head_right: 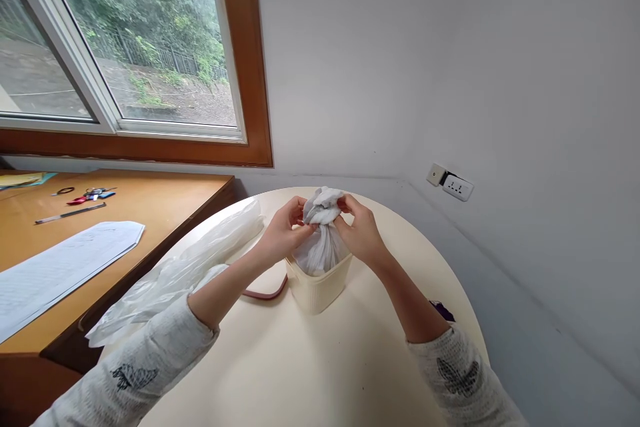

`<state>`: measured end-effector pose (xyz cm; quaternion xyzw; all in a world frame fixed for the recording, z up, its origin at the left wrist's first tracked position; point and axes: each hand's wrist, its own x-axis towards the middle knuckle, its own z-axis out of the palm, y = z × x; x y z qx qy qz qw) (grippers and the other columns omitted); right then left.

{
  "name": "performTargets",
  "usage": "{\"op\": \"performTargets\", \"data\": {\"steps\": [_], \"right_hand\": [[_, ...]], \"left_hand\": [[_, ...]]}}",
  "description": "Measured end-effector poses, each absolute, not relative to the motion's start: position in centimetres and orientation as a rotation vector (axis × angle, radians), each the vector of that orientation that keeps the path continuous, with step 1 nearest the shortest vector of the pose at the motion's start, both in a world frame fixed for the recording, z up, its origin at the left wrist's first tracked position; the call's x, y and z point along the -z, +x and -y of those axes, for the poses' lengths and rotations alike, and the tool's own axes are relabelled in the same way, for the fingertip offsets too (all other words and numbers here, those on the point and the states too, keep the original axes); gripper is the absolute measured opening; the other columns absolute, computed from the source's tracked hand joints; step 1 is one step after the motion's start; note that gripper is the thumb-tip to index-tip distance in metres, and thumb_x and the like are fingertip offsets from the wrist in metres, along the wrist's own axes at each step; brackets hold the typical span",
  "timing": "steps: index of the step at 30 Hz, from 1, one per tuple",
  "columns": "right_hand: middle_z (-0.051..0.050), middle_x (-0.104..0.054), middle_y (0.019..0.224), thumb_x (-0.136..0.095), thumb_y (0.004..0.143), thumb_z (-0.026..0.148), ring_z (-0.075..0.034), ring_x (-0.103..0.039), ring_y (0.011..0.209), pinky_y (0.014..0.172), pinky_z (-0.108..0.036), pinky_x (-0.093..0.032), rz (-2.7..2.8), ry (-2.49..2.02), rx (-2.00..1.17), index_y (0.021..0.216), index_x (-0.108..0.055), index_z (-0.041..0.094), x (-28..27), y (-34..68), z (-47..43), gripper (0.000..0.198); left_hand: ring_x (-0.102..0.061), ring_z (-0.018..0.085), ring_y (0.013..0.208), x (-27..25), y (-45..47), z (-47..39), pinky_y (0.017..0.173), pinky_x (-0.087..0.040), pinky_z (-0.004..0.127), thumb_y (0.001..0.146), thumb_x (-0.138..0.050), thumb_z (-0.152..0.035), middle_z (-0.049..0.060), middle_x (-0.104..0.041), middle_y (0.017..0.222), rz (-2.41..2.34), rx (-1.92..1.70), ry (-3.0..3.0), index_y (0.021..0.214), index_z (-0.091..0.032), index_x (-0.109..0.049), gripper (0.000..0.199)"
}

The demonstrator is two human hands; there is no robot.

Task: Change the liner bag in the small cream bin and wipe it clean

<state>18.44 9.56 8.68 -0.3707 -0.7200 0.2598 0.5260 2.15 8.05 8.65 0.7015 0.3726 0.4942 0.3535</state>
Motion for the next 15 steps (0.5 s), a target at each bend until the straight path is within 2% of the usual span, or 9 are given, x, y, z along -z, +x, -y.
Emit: {"op": "performTargets", "data": {"steps": [3, 7, 11, 15], "right_hand": [[-0.003, -0.066, 0.091, -0.049, 0.072, 0.017, -0.017, -0.058, 0.087, 0.083, -0.031, -0.042, 1.703, -0.906, -0.609, 0.089, -0.063, 0.021, -8.9, 18.1, -9.7, 0.022], [-0.001, -0.065, 0.081, -0.045, 0.070, 0.017, -0.017, -0.056, 0.079, 0.078, -0.030, -0.040, 1.712, -0.980, -0.571, 0.076, -0.063, 0.020, -9.1, 18.0, -9.7, 0.019], [0.000, -0.061, 0.074, -0.043, 0.069, 0.018, -0.017, -0.052, 0.077, 0.072, -0.029, -0.037, 1.774, -1.031, -0.634, 0.066, -0.060, 0.020, -9.3, 18.1, -9.6, 0.018], [0.001, -0.056, 0.071, -0.042, 0.068, 0.019, -0.016, -0.049, 0.075, 0.069, -0.027, -0.035, 1.866, -0.926, -0.892, 0.059, -0.055, 0.019, -9.9, 18.1, -9.3, 0.015]], "left_hand": [[-0.054, 0.013, 0.079, -8.7, 2.3, -7.5, 0.072, -0.041, 0.026, 0.067, -0.059, -0.016, -0.001, -0.058, 0.084, -1.028, -1.246, 1.936, 0.097, -0.021, -0.042, 0.035], [-0.054, 0.012, 0.072, -8.6, 2.3, -7.2, 0.062, -0.041, 0.023, 0.069, -0.055, -0.016, -0.004, -0.055, 0.077, -1.129, -1.259, 1.967, 0.106, -0.025, -0.035, 0.042], [-0.055, 0.012, 0.070, -8.4, 1.8, -7.5, 0.068, -0.043, 0.025, 0.070, -0.049, -0.012, -0.004, -0.056, 0.078, -1.154, -1.346, 2.004, 0.114, -0.026, -0.031, 0.050], [-0.054, 0.013, 0.072, -8.1, 1.5, -7.9, 0.070, -0.043, 0.026, 0.073, -0.043, -0.009, 0.001, -0.057, 0.090, -1.160, -1.350, 2.202, 0.114, -0.025, -0.038, 0.045]]}}
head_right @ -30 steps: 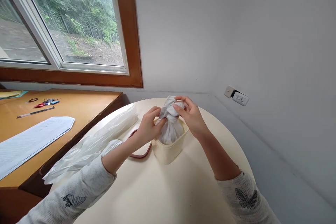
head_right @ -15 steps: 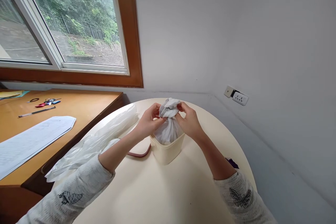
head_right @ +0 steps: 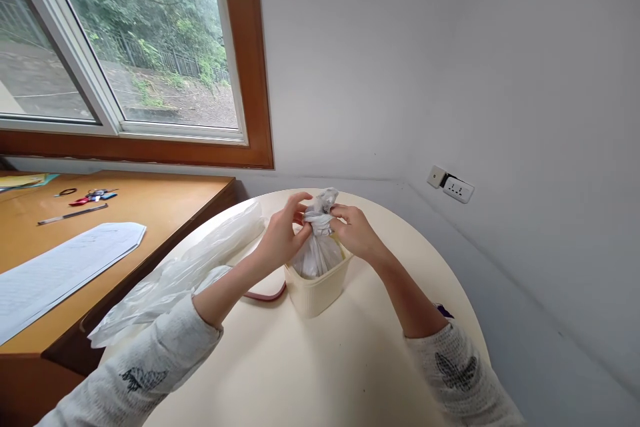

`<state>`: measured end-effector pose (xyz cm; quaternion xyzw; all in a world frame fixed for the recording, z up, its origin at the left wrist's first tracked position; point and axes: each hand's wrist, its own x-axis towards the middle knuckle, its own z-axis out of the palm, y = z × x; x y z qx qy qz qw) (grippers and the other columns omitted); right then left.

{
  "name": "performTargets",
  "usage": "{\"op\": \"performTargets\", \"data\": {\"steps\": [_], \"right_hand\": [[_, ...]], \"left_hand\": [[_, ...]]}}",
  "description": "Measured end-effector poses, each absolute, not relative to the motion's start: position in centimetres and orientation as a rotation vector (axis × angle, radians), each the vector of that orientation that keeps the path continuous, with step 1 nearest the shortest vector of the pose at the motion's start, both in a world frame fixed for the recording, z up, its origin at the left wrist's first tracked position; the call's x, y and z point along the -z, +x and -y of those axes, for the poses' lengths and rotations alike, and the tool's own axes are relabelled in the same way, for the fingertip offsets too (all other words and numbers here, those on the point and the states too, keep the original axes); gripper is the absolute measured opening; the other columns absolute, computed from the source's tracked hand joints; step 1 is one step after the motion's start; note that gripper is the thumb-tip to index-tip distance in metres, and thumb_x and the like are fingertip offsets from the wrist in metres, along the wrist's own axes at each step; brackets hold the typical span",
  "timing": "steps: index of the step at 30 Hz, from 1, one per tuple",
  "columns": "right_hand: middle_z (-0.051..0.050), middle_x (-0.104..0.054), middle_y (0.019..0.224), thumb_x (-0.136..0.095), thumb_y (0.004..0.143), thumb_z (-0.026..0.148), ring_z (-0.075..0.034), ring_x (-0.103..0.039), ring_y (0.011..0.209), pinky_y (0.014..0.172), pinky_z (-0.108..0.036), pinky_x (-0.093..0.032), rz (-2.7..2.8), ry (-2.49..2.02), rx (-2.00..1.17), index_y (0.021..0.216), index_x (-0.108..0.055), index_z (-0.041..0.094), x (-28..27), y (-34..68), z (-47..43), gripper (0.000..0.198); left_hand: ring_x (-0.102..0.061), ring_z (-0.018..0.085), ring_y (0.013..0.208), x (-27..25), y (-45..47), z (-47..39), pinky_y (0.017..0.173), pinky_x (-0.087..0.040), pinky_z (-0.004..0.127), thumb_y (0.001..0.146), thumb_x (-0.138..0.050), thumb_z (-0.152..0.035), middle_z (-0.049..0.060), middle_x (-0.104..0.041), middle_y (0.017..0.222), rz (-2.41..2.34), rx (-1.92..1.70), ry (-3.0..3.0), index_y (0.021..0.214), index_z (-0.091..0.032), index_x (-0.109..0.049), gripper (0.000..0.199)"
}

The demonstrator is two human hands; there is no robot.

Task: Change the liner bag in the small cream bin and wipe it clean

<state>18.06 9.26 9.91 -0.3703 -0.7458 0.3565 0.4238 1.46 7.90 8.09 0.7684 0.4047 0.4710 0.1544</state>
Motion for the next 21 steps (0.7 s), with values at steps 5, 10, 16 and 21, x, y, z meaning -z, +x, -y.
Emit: {"op": "performTargets", "data": {"steps": [5, 10, 16, 21], "right_hand": [[0.003, -0.040, 0.057, -0.041, 0.066, 0.020, -0.012, -0.036, 0.059, 0.057, -0.025, -0.029, 1.833, -0.894, -1.055, 0.053, -0.044, 0.019, -10.1, 17.9, -9.3, 0.013], [0.003, -0.044, 0.058, -0.042, 0.066, 0.019, -0.012, -0.039, 0.058, 0.056, -0.025, -0.030, 1.746, -0.970, -0.870, 0.055, -0.049, 0.019, -9.4, 17.8, -9.8, 0.013], [0.003, -0.052, 0.063, -0.045, 0.067, 0.020, -0.012, -0.044, 0.061, 0.057, -0.024, -0.032, 1.714, -0.973, -0.803, 0.061, -0.054, 0.019, -9.2, 17.4, -10.0, 0.011], [0.003, -0.048, 0.059, -0.044, 0.067, 0.020, -0.012, -0.042, 0.059, 0.056, -0.025, -0.031, 1.636, -0.965, -0.849, 0.061, -0.054, 0.019, -8.8, 17.1, -10.3, 0.011]], "left_hand": [[-0.048, 0.013, 0.068, -8.0, 1.6, -8.4, 0.065, -0.041, 0.025, 0.072, -0.039, -0.008, 0.001, -0.050, 0.081, -1.154, -1.323, 2.349, 0.078, -0.019, -0.052, 0.019], [-0.046, 0.012, 0.068, -8.7, 1.4, -8.7, 0.063, -0.039, 0.023, 0.068, -0.043, -0.009, -0.001, -0.048, 0.072, -1.005, -1.190, 2.051, 0.063, -0.017, -0.049, 0.011], [-0.050, 0.011, 0.060, -9.0, 0.8, -8.4, 0.057, -0.039, 0.023, 0.071, -0.048, -0.016, -0.001, -0.050, 0.065, -0.763, -0.905, 1.653, 0.070, -0.015, -0.054, 0.006], [-0.050, 0.009, 0.060, -8.4, 1.1, -8.9, 0.057, -0.039, 0.020, 0.067, -0.051, -0.011, -0.003, -0.053, 0.067, -0.859, -1.174, 1.696, 0.082, -0.018, -0.051, 0.016]]}}
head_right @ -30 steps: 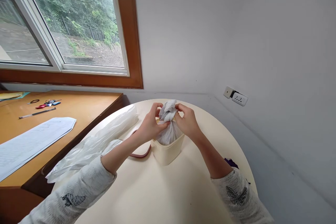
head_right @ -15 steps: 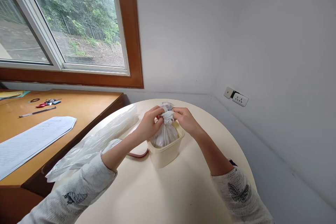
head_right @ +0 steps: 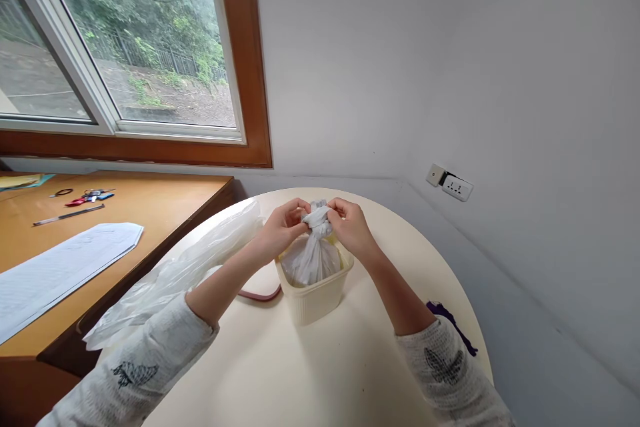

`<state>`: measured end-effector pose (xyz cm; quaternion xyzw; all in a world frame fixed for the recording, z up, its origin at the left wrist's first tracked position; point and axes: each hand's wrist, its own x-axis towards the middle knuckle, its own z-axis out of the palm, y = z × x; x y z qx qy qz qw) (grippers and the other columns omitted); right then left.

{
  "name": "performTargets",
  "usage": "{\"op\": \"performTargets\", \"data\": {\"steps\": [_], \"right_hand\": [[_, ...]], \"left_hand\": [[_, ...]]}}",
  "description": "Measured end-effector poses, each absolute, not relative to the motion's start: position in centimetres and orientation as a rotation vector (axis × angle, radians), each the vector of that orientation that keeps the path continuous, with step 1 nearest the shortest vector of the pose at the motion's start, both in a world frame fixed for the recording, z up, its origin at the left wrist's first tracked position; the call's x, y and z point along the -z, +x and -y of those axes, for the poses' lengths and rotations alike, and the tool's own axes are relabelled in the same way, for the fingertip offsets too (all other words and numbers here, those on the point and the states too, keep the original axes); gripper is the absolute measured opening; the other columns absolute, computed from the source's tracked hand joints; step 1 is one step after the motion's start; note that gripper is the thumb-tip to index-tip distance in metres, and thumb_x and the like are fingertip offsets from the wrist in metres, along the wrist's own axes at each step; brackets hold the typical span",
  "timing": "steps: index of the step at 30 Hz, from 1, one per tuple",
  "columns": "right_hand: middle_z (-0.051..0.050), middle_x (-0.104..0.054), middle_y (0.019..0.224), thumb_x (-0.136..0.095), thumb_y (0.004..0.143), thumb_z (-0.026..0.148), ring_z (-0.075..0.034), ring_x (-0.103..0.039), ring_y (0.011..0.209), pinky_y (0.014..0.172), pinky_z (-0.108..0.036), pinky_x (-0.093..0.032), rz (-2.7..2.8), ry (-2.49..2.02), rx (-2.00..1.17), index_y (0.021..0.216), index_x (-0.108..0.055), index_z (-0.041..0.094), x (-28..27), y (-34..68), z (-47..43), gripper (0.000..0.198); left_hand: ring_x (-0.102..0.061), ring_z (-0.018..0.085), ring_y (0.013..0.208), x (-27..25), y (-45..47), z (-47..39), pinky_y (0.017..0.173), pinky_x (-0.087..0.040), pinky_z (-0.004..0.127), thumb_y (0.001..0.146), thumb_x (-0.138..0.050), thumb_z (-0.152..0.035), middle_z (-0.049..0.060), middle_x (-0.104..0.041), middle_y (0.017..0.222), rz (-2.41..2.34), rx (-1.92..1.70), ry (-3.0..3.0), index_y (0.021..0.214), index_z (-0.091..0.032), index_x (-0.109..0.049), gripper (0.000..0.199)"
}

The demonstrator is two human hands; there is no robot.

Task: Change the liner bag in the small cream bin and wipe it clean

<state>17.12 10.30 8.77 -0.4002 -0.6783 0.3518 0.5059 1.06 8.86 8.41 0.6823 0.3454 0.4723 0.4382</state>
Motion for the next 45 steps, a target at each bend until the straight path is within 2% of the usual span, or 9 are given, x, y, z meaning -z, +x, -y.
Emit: {"op": "performTargets", "data": {"steps": [3, 5, 10, 15, 21, 28, 33, 39, 45], "right_hand": [[0.004, -0.045, 0.059, -0.044, 0.067, 0.018, -0.011, -0.040, 0.059, 0.058, -0.025, -0.031, 1.627, -0.913, -0.949, 0.059, -0.052, 0.019, -8.8, 17.2, -10.0, 0.011], [0.003, -0.045, 0.059, -0.043, 0.065, 0.016, -0.011, -0.039, 0.060, 0.058, -0.025, -0.030, 1.659, -0.859, -1.084, 0.057, -0.050, 0.019, -9.0, 17.4, -9.7, 0.011], [0.003, -0.044, 0.057, -0.042, 0.060, 0.013, -0.011, -0.038, 0.060, 0.059, -0.025, -0.029, 1.665, -0.759, -1.313, 0.053, -0.047, 0.018, -9.2, 18.0, -9.7, 0.010], [0.003, -0.046, 0.059, -0.044, 0.062, 0.015, -0.011, -0.039, 0.061, 0.059, -0.025, -0.029, 1.546, -0.848, -1.182, 0.057, -0.052, 0.018, -8.6, 17.9, -10.4, 0.009], [0.005, -0.042, 0.059, -0.046, 0.067, 0.023, -0.009, -0.033, 0.056, 0.054, -0.024, -0.024, 1.560, -0.990, -1.210, 0.063, -0.052, 0.018, -8.5, 17.6, -10.5, 0.008], [0.004, -0.046, 0.068, -0.043, 0.069, 0.018, -0.011, -0.037, 0.066, 0.062, -0.025, -0.029, 1.525, -0.926, -1.100, 0.067, -0.051, 0.020, -8.7, 17.6, -10.0, 0.008], [0.003, -0.046, 0.067, -0.046, 0.068, 0.016, -0.012, -0.040, 0.069, 0.065, -0.026, -0.031, 1.615, -0.749, -1.264, 0.065, -0.050, 0.020, -9.5, 17.6, -9.2, 0.007], [0.003, -0.044, 0.064, -0.044, 0.066, 0.014, -0.011, -0.039, 0.064, 0.061, -0.025, -0.029, 1.625, -0.835, -1.204, 0.062, -0.049, 0.019, -10.0, 17.8, -9.6, 0.008], [0.005, -0.044, 0.059, -0.046, 0.066, 0.019, -0.009, -0.034, 0.053, 0.050, -0.024, -0.022, 1.483, -0.929, -1.217, 0.068, -0.050, 0.020, -9.4, 17.7, -9.9, 0.004]], "left_hand": [[-0.051, 0.008, 0.063, -7.9, 1.3, -9.2, 0.057, -0.041, 0.019, 0.065, -0.051, -0.009, -0.003, -0.055, 0.079, -0.997, -1.363, 1.740, 0.091, -0.022, -0.046, 0.030], [-0.053, 0.008, 0.066, -7.7, 1.4, -9.4, 0.056, -0.042, 0.019, 0.065, -0.051, -0.010, -0.001, -0.055, 0.088, -1.048, -1.419, 1.758, 0.090, -0.021, -0.046, 0.028], [-0.053, 0.011, 0.066, -7.6, 1.6, -9.2, 0.061, -0.042, 0.023, 0.069, -0.048, -0.012, 0.001, -0.059, 0.074, -1.129, -1.313, 1.828, 0.077, -0.017, -0.057, 0.013], [-0.052, 0.012, 0.068, -8.0, 1.7, -8.8, 0.064, -0.039, 0.023, 0.074, -0.050, -0.016, 0.000, -0.058, 0.073, -0.904, -1.307, 1.726, 0.078, -0.016, -0.058, 0.009], [-0.040, 0.006, 0.055, -9.2, 0.9, -8.3, 0.054, -0.030, 0.018, 0.072, -0.059, -0.023, -0.005, -0.047, 0.062, -0.633, -1.019, 1.381, 0.076, -0.017, -0.050, 0.011], [-0.045, 0.008, 0.059, -9.0, 1.2, -9.0, 0.057, -0.034, 0.020, 0.070, -0.056, -0.022, -0.002, -0.054, 0.066, -0.888, -1.202, 1.428, 0.076, -0.015, -0.056, 0.009], [-0.050, 0.011, 0.063, -7.7, 1.4, -9.6, 0.057, -0.036, 0.021, 0.071, -0.054, -0.022, 0.000, -0.059, 0.070, -0.988, -1.267, 1.578, 0.078, -0.014, -0.061, 0.012], [-0.047, 0.009, 0.064, -8.4, 1.3, -8.6, 0.059, -0.034, 0.021, 0.073, -0.054, -0.020, -0.001, -0.056, 0.072, -0.833, -1.266, 1.546, 0.080, -0.016, -0.056, 0.009], [-0.039, 0.008, 0.057, -9.7, 0.2, -7.7, 0.055, -0.029, 0.021, 0.076, -0.057, -0.027, -0.004, -0.044, 0.061, -0.597, -0.933, 1.555, 0.079, -0.016, -0.051, 0.013]]}}
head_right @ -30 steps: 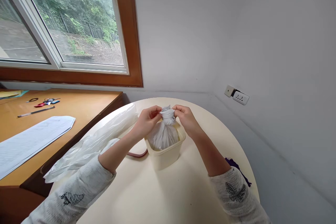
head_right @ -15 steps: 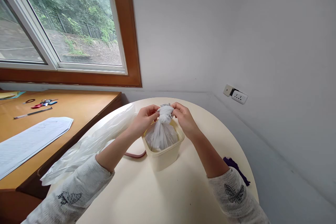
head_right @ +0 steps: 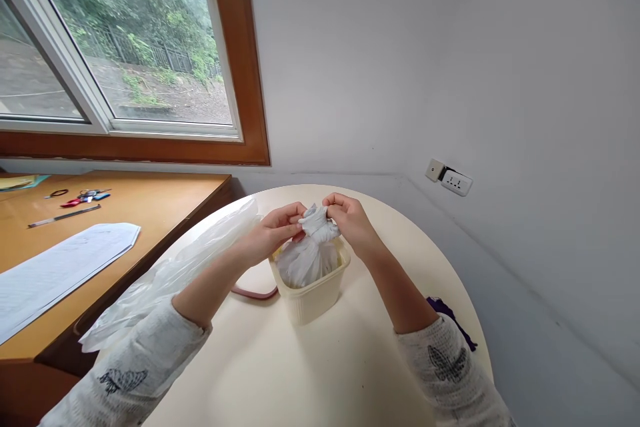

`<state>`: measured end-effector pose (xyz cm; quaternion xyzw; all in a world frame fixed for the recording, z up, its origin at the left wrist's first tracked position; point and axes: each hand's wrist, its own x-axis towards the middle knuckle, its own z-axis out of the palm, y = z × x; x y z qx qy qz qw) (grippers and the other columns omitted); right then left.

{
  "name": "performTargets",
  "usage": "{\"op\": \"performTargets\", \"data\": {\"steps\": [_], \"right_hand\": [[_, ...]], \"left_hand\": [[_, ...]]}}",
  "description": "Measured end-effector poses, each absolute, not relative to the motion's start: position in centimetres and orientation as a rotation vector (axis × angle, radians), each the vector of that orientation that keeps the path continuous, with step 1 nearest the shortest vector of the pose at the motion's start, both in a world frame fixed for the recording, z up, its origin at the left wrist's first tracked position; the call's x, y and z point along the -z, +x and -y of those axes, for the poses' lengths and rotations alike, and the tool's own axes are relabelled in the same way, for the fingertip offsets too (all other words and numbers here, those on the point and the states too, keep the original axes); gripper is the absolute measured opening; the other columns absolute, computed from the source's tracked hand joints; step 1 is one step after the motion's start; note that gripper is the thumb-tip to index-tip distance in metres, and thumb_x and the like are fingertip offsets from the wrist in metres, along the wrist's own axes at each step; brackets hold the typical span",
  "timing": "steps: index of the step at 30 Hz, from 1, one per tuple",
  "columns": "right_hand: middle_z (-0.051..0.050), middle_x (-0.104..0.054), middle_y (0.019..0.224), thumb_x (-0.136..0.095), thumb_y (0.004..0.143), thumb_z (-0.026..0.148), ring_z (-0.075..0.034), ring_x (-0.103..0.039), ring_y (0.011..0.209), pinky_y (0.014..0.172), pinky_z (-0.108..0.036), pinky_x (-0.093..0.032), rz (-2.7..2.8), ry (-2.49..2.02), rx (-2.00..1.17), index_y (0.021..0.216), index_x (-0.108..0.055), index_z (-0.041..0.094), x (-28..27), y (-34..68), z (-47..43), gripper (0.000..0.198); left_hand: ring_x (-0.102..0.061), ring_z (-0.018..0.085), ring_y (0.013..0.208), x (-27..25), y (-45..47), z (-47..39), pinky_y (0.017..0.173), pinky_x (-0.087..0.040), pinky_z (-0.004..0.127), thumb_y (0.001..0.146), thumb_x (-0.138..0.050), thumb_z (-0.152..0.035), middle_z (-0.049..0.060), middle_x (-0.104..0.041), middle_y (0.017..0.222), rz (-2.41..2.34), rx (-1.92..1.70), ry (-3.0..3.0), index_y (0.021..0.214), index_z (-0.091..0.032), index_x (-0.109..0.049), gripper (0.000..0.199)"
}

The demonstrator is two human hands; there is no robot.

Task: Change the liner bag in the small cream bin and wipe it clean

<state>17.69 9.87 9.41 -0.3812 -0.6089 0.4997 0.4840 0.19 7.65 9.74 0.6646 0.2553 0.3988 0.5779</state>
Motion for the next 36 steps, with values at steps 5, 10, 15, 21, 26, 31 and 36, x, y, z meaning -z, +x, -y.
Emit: {"op": "performTargets", "data": {"steps": [5, 10, 15, 21, 26, 31, 36], "right_hand": [[0.004, -0.050, 0.062, -0.048, 0.065, 0.017, -0.010, -0.042, 0.061, 0.057, -0.024, -0.031, 1.494, -0.857, -1.189, 0.065, -0.055, 0.019, -9.4, 17.4, -9.4, 0.007], [0.003, -0.052, 0.063, -0.051, 0.066, 0.018, -0.011, -0.044, 0.061, 0.060, -0.026, -0.032, 1.708, -0.807, -1.331, 0.063, -0.056, 0.019, -9.8, 17.4, -8.8, 0.005], [0.003, -0.051, 0.063, -0.048, 0.065, 0.019, -0.012, -0.044, 0.065, 0.064, -0.027, -0.034, 1.694, -0.829, -1.272, 0.062, -0.055, 0.018, -10.0, 17.5, -9.1, 0.007], [0.004, -0.047, 0.060, -0.048, 0.065, 0.016, -0.010, -0.042, 0.060, 0.060, -0.025, -0.033, 1.578, -0.914, -1.118, 0.062, -0.053, 0.019, -9.5, 17.4, -9.4, 0.007], [0.003, -0.055, 0.066, -0.052, 0.072, 0.025, -0.012, -0.050, 0.057, 0.054, -0.025, -0.037, 1.530, -0.915, -1.252, 0.080, -0.055, 0.021, -9.5, 17.3, -9.0, 0.009], [-0.005, -0.056, 0.110, -0.061, 0.074, 0.037, -0.017, -0.055, 0.097, 0.078, -0.029, -0.044, 1.670, -0.819, -1.260, 0.110, -0.051, 0.026, -9.8, 18.1, -9.1, 0.039], [-0.006, -0.047, 0.125, -0.067, 0.070, 0.037, -0.021, -0.046, 0.113, 0.088, -0.036, -0.040, 1.890, -0.915, -1.198, 0.122, -0.045, 0.032, -10.1, 19.0, -8.7, 0.057]], "left_hand": [[-0.040, 0.008, 0.057, -9.6, 0.0, -8.3, 0.056, -0.031, 0.021, 0.074, -0.054, -0.021, -0.004, -0.047, 0.061, -0.710, -1.012, 1.551, 0.080, -0.017, -0.052, 0.008], [-0.046, 0.009, 0.057, -9.4, 0.8, -8.4, 0.054, -0.034, 0.021, 0.067, -0.054, -0.019, -0.002, -0.054, 0.067, -0.939, -1.236, 1.429, 0.076, -0.017, -0.052, 0.009], [-0.042, 0.008, 0.054, -9.4, 0.7, -8.1, 0.053, -0.032, 0.020, 0.067, -0.055, -0.021, -0.004, -0.049, 0.061, -0.858, -1.237, 1.359, 0.075, -0.018, -0.051, 0.009], [-0.040, 0.010, 0.055, -10.2, 0.4, -7.4, 0.056, -0.032, 0.022, 0.070, -0.049, -0.019, -0.002, -0.050, 0.058, -0.646, -0.918, 1.417, 0.072, -0.017, -0.051, 0.003], [-0.047, 0.012, 0.065, -10.3, 0.7, -7.0, 0.060, -0.034, 0.023, 0.072, -0.046, -0.016, 0.002, -0.060, 0.066, -0.625, -0.933, 1.461, 0.073, -0.018, -0.050, 0.004], [-0.047, 0.010, 0.061, -10.3, 0.0, -7.5, 0.061, -0.036, 0.023, 0.069, -0.053, -0.016, -0.003, -0.055, 0.067, -0.584, -1.137, 1.288, 0.082, -0.019, -0.047, 0.015], [-0.050, 0.011, 0.067, -10.7, -0.7, -7.8, 0.065, -0.039, 0.024, 0.064, -0.050, -0.010, 0.000, -0.056, 0.070, -0.551, -1.255, 1.388, 0.075, -0.017, -0.050, 0.013]]}}
